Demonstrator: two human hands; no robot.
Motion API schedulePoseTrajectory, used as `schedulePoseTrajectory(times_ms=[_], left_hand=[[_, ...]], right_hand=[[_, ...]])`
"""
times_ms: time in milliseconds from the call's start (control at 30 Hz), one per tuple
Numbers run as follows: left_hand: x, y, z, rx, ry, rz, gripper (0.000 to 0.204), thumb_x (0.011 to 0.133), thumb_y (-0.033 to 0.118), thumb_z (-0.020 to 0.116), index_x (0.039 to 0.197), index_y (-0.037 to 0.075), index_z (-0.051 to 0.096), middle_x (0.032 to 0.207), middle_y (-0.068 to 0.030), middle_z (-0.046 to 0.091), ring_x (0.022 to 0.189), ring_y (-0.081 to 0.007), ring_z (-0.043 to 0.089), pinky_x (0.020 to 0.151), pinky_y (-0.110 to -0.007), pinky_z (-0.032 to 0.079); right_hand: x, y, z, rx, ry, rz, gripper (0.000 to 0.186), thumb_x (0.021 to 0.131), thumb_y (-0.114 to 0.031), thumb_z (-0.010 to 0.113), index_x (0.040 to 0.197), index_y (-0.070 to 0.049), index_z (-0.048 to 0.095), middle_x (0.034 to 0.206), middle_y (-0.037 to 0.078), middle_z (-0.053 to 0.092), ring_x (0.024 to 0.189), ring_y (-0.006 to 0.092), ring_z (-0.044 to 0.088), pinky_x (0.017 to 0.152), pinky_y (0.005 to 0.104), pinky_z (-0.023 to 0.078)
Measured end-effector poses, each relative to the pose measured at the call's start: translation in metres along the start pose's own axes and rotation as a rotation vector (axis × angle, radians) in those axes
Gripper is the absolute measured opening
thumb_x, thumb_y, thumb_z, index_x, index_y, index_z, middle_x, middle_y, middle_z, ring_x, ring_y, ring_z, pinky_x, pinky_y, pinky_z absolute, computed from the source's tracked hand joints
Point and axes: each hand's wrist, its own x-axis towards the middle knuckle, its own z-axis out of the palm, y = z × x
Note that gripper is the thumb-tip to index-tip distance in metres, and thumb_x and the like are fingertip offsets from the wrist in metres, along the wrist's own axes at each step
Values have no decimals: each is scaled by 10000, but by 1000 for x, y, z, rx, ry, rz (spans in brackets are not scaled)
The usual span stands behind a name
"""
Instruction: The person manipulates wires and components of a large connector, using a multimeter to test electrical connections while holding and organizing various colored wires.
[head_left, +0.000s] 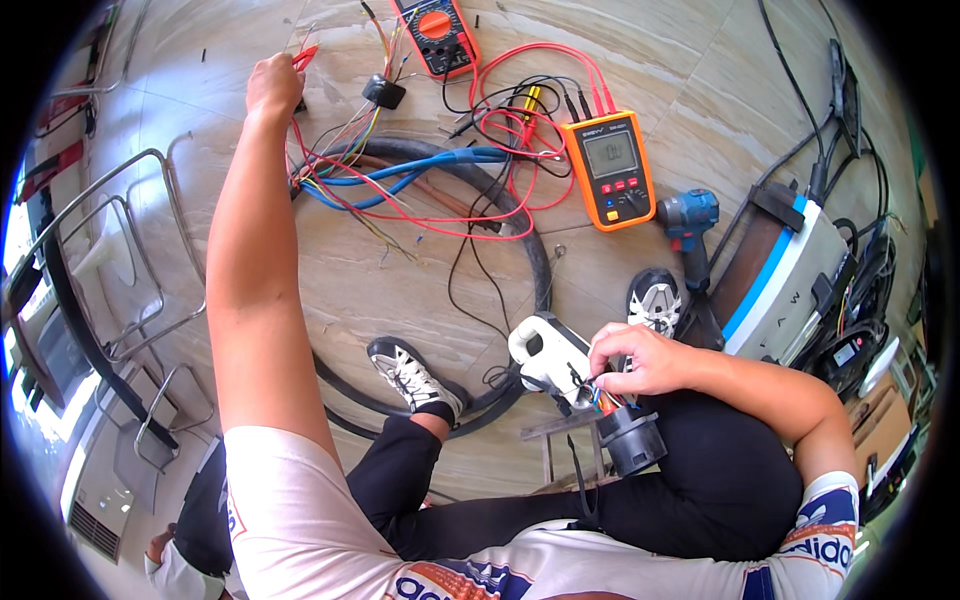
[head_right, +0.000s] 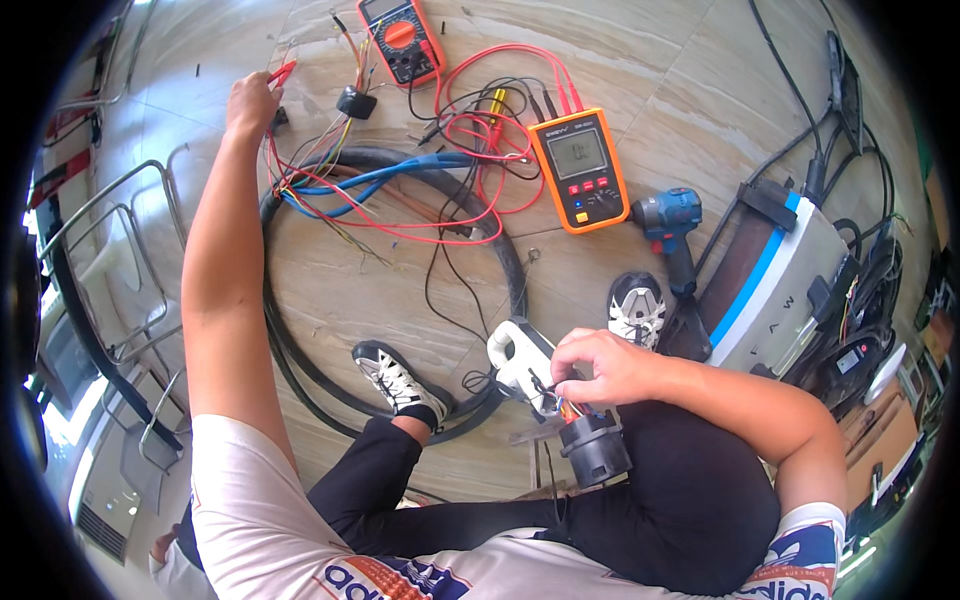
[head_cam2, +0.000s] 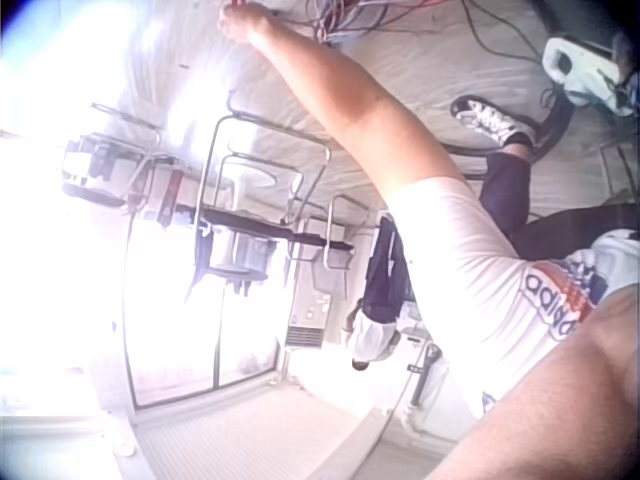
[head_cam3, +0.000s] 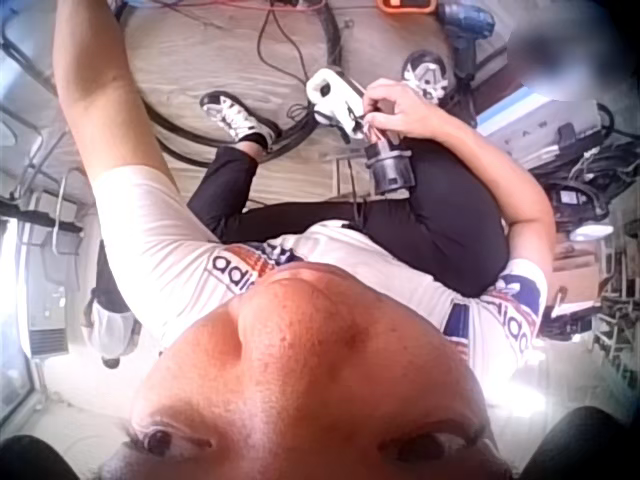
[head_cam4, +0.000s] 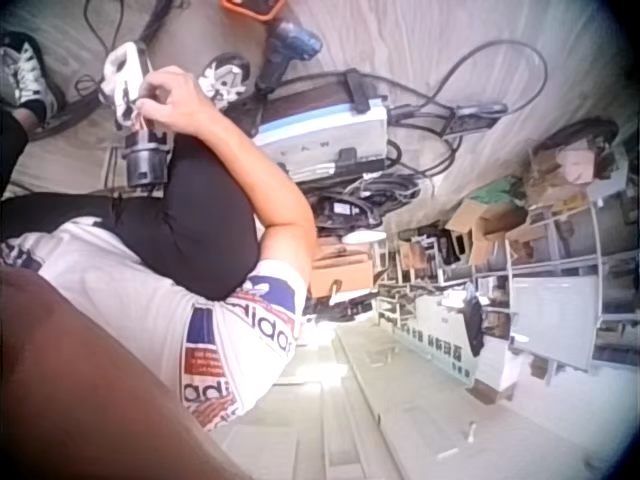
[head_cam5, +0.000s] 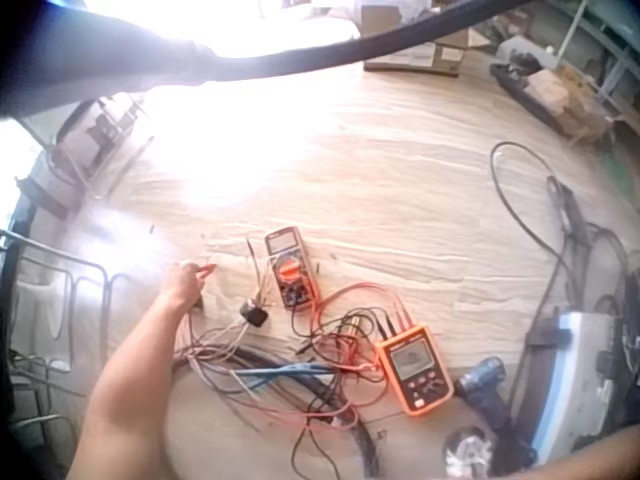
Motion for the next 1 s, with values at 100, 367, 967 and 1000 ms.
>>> schedulePoseTrajectory(times_ms=[100, 367, 967, 1000], left_hand=[[3, -9, 5, -17, -2, 1, 249, 883, 239, 703, 1068, 74, 723, 1048, -213, 714, 1032, -395, 672, 899, -468, 540], [1, -3, -2, -30, -3, -14, 204, 896, 215, 677, 1030, 70, 732, 1026, -229, 709, 1017, -405, 670, 893, -474, 538], [11, 2, 0, 17, -16, 14, 251, 859, 232, 705, 1024, 44, 724, 1039, -238, 710, 1019, -410, 675, 891, -476, 544], [11, 4, -2, 24, -19, 27, 254, 858, 235, 704, 1023, 44, 724, 1040, -240, 709, 1022, -411, 674, 890, -478, 543]], right_hand=[[0, 2, 1, 7, 16, -16, 164, 818, -187, 728, 894, -47, 690, 883, 74, 701, 970, 253, 622, 878, 395, 500], [0, -1, 1, 14, 14, 16, 161, 819, -191, 729, 894, -52, 696, 888, 68, 701, 972, 245, 623, 881, 392, 501], [-2, 4, 2, 2, 16, -10, 183, 820, -199, 728, 913, -46, 695, 900, 82, 706, 981, 252, 625, 855, 395, 509], [-2, 4, 2, 3, 21, -14, 183, 819, -198, 728, 913, -44, 695, 899, 85, 707, 979, 255, 626, 858, 396, 508]])
